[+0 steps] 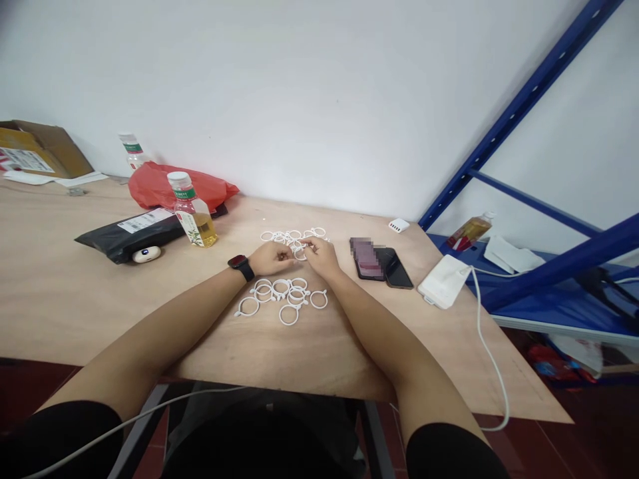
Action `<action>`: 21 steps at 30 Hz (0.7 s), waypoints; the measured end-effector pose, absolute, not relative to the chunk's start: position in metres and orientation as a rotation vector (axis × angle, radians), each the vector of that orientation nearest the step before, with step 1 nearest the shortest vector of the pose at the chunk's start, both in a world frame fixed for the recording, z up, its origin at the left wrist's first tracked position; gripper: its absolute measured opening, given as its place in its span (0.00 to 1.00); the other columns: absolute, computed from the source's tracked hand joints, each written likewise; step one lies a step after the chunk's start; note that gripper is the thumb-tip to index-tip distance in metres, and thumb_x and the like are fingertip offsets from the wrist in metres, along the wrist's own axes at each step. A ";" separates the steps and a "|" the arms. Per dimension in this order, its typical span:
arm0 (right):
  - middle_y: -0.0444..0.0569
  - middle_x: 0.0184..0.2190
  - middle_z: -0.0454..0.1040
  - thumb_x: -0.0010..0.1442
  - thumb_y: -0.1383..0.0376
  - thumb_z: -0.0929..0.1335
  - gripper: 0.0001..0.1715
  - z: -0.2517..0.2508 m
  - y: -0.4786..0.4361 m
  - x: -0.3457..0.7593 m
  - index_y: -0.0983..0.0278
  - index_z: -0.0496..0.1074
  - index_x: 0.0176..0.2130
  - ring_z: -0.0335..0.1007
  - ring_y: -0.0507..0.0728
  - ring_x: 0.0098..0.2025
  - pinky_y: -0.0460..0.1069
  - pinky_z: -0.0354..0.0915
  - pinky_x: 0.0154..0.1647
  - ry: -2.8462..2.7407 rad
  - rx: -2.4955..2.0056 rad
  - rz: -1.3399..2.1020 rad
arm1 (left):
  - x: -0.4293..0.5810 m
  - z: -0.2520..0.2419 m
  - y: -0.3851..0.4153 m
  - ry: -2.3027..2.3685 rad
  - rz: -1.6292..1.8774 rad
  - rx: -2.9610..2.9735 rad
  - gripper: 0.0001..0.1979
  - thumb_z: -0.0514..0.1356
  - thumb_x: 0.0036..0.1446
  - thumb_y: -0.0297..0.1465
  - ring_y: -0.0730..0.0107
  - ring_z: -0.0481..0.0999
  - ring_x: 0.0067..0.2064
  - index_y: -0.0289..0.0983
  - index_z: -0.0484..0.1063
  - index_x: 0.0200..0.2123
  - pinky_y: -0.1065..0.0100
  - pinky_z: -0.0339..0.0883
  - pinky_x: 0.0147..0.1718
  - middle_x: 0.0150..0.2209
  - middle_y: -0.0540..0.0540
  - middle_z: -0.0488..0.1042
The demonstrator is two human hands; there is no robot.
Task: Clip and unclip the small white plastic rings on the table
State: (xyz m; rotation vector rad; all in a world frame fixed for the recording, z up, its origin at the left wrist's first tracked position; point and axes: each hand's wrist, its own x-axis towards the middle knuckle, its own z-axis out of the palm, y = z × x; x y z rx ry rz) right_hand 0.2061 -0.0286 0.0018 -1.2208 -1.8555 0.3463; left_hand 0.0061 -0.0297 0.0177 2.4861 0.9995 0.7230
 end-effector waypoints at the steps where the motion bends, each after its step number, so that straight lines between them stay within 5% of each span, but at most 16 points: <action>1: 0.47 0.36 0.78 0.53 0.70 0.63 0.18 0.002 -0.027 0.208 0.62 0.78 0.40 0.72 0.55 0.36 0.50 0.66 0.40 -1.864 -1.215 0.310 | 0.006 0.020 -0.032 0.980 0.617 2.472 0.17 0.61 0.54 0.45 0.75 0.69 0.25 0.36 0.76 0.29 0.73 0.56 0.26 0.24 0.51 0.74; 5: 0.51 0.44 0.75 0.54 0.69 0.64 0.17 0.001 -0.023 0.211 0.61 0.78 0.41 0.71 0.57 0.41 0.52 0.67 0.45 -1.858 -1.203 0.210 | 0.016 0.024 -0.040 0.894 0.433 2.475 0.17 0.66 0.46 0.45 0.75 0.70 0.26 0.37 0.77 0.30 0.74 0.56 0.26 0.26 0.52 0.75; 9: 0.50 0.42 0.74 0.55 0.68 0.64 0.15 0.001 -0.025 0.210 0.61 0.77 0.40 0.69 0.55 0.35 0.51 0.67 0.40 -1.858 -1.189 0.223 | 0.025 0.017 -0.041 0.868 0.465 2.431 0.06 0.64 0.45 0.33 0.76 0.70 0.26 0.37 0.77 0.27 0.74 0.58 0.27 0.26 0.53 0.75; 14: 0.50 0.40 0.74 0.57 0.68 0.64 0.13 0.006 -0.032 0.207 0.62 0.76 0.40 0.67 0.54 0.30 0.51 0.67 0.38 -1.883 -1.135 0.175 | 0.027 0.004 -0.030 0.879 0.703 2.042 0.04 0.59 0.47 0.28 0.76 0.69 0.25 0.34 0.73 0.27 0.74 0.59 0.25 0.24 0.52 0.73; 21: 0.53 0.46 0.74 0.60 0.64 0.65 0.16 0.014 -0.048 0.207 0.60 0.74 0.48 0.70 0.59 0.46 0.52 0.67 0.45 -2.124 -0.867 -0.015 | 0.028 0.007 -0.020 0.888 0.993 1.465 0.06 0.59 0.48 0.24 0.78 0.69 0.22 0.35 0.66 0.32 0.75 0.62 0.24 0.22 0.55 0.70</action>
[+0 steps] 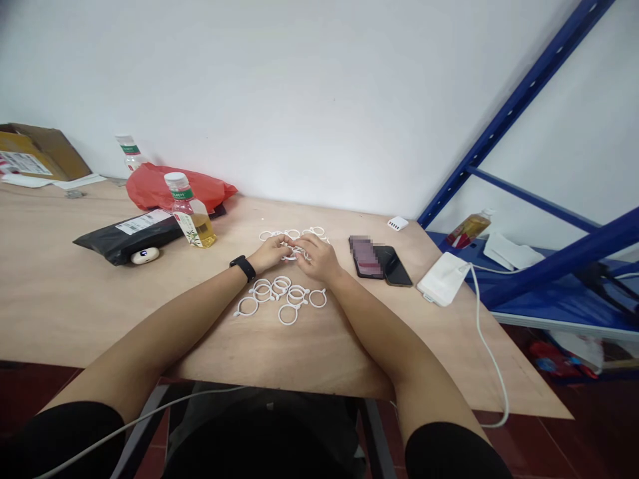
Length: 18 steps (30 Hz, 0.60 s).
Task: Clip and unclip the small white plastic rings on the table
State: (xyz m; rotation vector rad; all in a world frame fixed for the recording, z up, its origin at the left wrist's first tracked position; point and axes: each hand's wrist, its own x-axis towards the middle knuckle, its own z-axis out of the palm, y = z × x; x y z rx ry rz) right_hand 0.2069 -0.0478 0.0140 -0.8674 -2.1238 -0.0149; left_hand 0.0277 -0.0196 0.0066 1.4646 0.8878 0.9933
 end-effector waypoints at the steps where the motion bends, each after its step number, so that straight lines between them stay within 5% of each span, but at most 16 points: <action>1: 0.53 0.47 0.74 0.61 0.63 0.66 0.17 0.014 -0.049 0.206 0.60 0.74 0.49 0.70 0.58 0.47 0.51 0.67 0.46 -2.165 -0.817 -0.034 | 0.027 0.008 -0.019 0.880 0.981 1.448 0.04 0.59 0.49 0.25 0.79 0.67 0.21 0.35 0.66 0.30 0.75 0.60 0.23 0.21 0.55 0.69; 8: 0.51 0.39 0.77 0.67 0.62 0.61 0.14 0.010 -0.042 0.204 0.60 0.76 0.43 0.71 0.56 0.43 0.50 0.65 0.44 -2.195 -0.961 -0.074 | 0.018 0.013 -0.020 0.815 0.950 1.307 0.10 0.55 0.52 0.34 0.78 0.65 0.16 0.34 0.71 0.34 0.75 0.49 0.15 0.24 0.48 0.76; 15: 0.49 0.31 0.76 0.67 0.58 0.61 0.17 0.010 -0.039 0.211 0.61 0.75 0.35 0.69 0.55 0.35 0.48 0.59 0.38 -2.229 -1.100 -0.035 | 0.020 0.011 -0.023 0.830 0.979 1.494 0.07 0.59 0.49 0.32 0.80 0.63 0.16 0.33 0.72 0.29 0.75 0.56 0.18 0.20 0.50 0.73; 18: 0.48 0.27 0.74 0.67 0.59 0.60 0.19 0.011 -0.039 0.210 0.62 0.71 0.29 0.66 0.55 0.31 0.48 0.55 0.34 -2.277 -1.141 -0.052 | 0.021 0.008 -0.024 0.839 1.089 1.629 0.08 0.59 0.51 0.31 0.76 0.70 0.23 0.33 0.75 0.31 0.73 0.64 0.26 0.23 0.49 0.75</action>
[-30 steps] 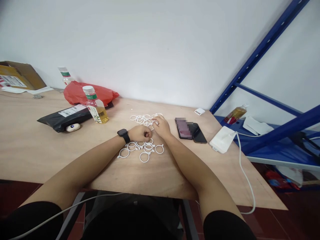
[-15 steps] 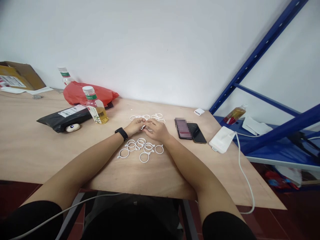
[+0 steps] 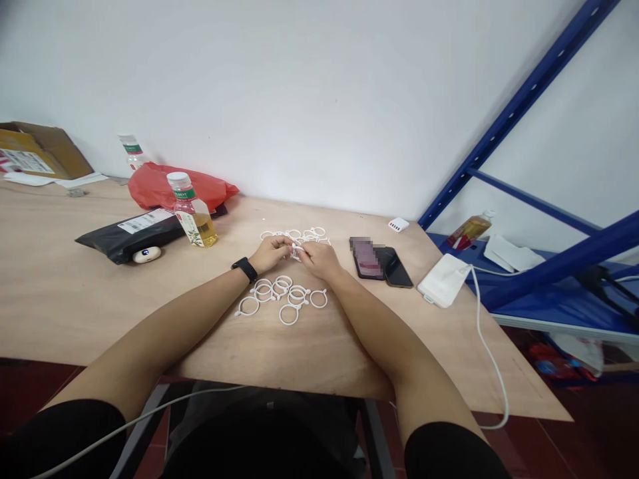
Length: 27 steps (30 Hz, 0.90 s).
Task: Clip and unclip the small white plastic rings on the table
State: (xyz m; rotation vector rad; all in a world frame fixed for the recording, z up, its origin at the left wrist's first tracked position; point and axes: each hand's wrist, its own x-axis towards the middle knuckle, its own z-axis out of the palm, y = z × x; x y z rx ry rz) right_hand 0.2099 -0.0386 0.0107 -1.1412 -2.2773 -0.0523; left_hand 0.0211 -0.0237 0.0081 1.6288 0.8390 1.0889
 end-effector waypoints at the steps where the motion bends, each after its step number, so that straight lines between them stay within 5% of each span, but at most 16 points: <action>1: 0.48 0.26 0.73 0.67 0.60 0.60 0.19 0.011 -0.038 0.209 0.62 0.70 0.27 0.65 0.54 0.30 0.48 0.54 0.33 -2.292 -1.148 -0.051 | 0.022 0.007 -0.024 0.841 1.135 1.682 0.08 0.60 0.51 0.31 0.74 0.73 0.27 0.33 0.76 0.32 0.72 0.66 0.29 0.26 0.48 0.76; 6: 0.48 0.26 0.72 0.65 0.61 0.60 0.17 0.011 -0.038 0.209 0.62 0.68 0.26 0.63 0.54 0.29 0.48 0.51 0.32 -2.338 -1.161 -0.061 | 0.022 0.007 -0.027 0.911 1.222 1.889 0.09 0.60 0.51 0.30 0.69 0.76 0.36 0.34 0.79 0.33 0.70 0.68 0.35 0.35 0.44 0.80; 14: 0.48 0.26 0.73 0.64 0.63 0.61 0.16 0.012 -0.038 0.209 0.62 0.69 0.27 0.63 0.55 0.30 0.48 0.51 0.32 -2.380 -1.188 -0.106 | 0.022 0.009 -0.030 0.969 1.170 1.950 0.10 0.58 0.52 0.30 0.72 0.72 0.29 0.33 0.79 0.30 0.73 0.64 0.29 0.28 0.47 0.78; 22: 0.49 0.27 0.74 0.65 0.61 0.61 0.16 0.012 -0.045 0.198 0.62 0.70 0.28 0.65 0.55 0.30 0.48 0.52 0.31 -2.410 -1.092 -0.073 | 0.020 0.004 -0.022 0.946 1.126 2.020 0.09 0.55 0.48 0.25 0.72 0.72 0.30 0.33 0.75 0.27 0.71 0.67 0.33 0.27 0.49 0.76; 27: 0.47 0.25 0.73 0.64 0.55 0.64 0.14 0.011 -0.040 0.202 0.60 0.73 0.35 0.66 0.55 0.29 0.48 0.52 0.30 -2.117 -1.341 -0.044 | 0.017 -0.001 -0.016 1.050 1.294 1.975 0.19 0.57 0.50 0.26 0.76 0.69 0.29 0.34 0.74 0.47 0.71 0.67 0.33 0.40 0.45 0.76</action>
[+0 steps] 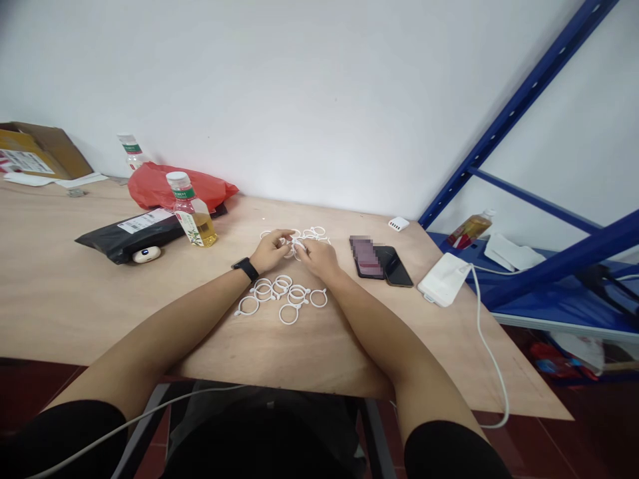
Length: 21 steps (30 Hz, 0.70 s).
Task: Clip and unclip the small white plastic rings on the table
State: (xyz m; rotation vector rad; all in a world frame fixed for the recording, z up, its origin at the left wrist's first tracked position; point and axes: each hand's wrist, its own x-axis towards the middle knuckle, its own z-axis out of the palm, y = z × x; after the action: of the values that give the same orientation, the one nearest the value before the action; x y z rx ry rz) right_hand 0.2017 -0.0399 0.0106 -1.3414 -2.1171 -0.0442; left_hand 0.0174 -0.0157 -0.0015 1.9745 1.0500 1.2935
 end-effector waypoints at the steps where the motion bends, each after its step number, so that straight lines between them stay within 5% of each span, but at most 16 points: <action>1: 0.46 0.25 0.73 0.61 0.52 0.66 0.15 0.011 -0.038 0.205 0.60 0.74 0.40 0.66 0.55 0.28 0.47 0.52 0.29 -2.029 -1.402 -0.036 | 0.017 -0.002 -0.015 1.086 1.338 1.964 0.22 0.58 0.50 0.26 0.77 0.68 0.29 0.34 0.72 0.51 0.71 0.66 0.33 0.42 0.45 0.75; 4: 0.42 0.23 0.71 0.54 0.51 0.72 0.27 0.014 -0.036 0.212 0.60 0.72 0.50 0.64 0.54 0.25 0.47 0.53 0.27 -1.870 -1.455 0.049 | 0.015 -0.002 -0.012 1.202 1.408 1.909 0.22 0.57 0.52 0.27 0.78 0.67 0.27 0.34 0.69 0.53 0.71 0.66 0.32 0.43 0.45 0.74; 9: 0.41 0.22 0.70 0.56 0.63 0.68 0.09 0.022 -0.050 0.204 0.63 0.78 0.36 0.62 0.49 0.24 0.45 0.57 0.28 -2.194 -1.092 0.527 | 0.014 -0.001 -0.011 1.285 1.383 1.894 0.16 0.57 0.55 0.29 0.77 0.67 0.27 0.34 0.72 0.48 0.70 0.66 0.32 0.42 0.45 0.75; 14: 0.47 0.36 0.75 0.53 0.67 0.71 0.13 0.028 -0.062 0.183 0.60 0.80 0.40 0.69 0.53 0.37 0.46 0.62 0.38 -2.593 -0.789 0.542 | 0.012 -0.002 -0.009 1.254 1.425 1.861 0.13 0.57 0.55 0.29 0.75 0.68 0.29 0.34 0.74 0.43 0.70 0.66 0.33 0.41 0.45 0.76; 21: 0.44 0.26 0.74 0.55 0.66 0.70 0.04 0.019 -0.059 0.184 0.63 0.77 0.31 0.68 0.51 0.30 0.46 0.60 0.33 -2.361 -1.135 0.567 | 0.008 0.005 -0.002 1.113 1.320 1.701 0.12 0.60 0.53 0.32 0.72 0.71 0.31 0.32 0.76 0.38 0.70 0.65 0.33 0.34 0.45 0.77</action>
State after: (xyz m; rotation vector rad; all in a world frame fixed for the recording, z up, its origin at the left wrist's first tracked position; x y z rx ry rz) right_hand 0.1843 -0.0593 0.0187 -1.1355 -2.3608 0.5674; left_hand 0.0082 -0.0019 0.0049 1.7006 1.1132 1.3204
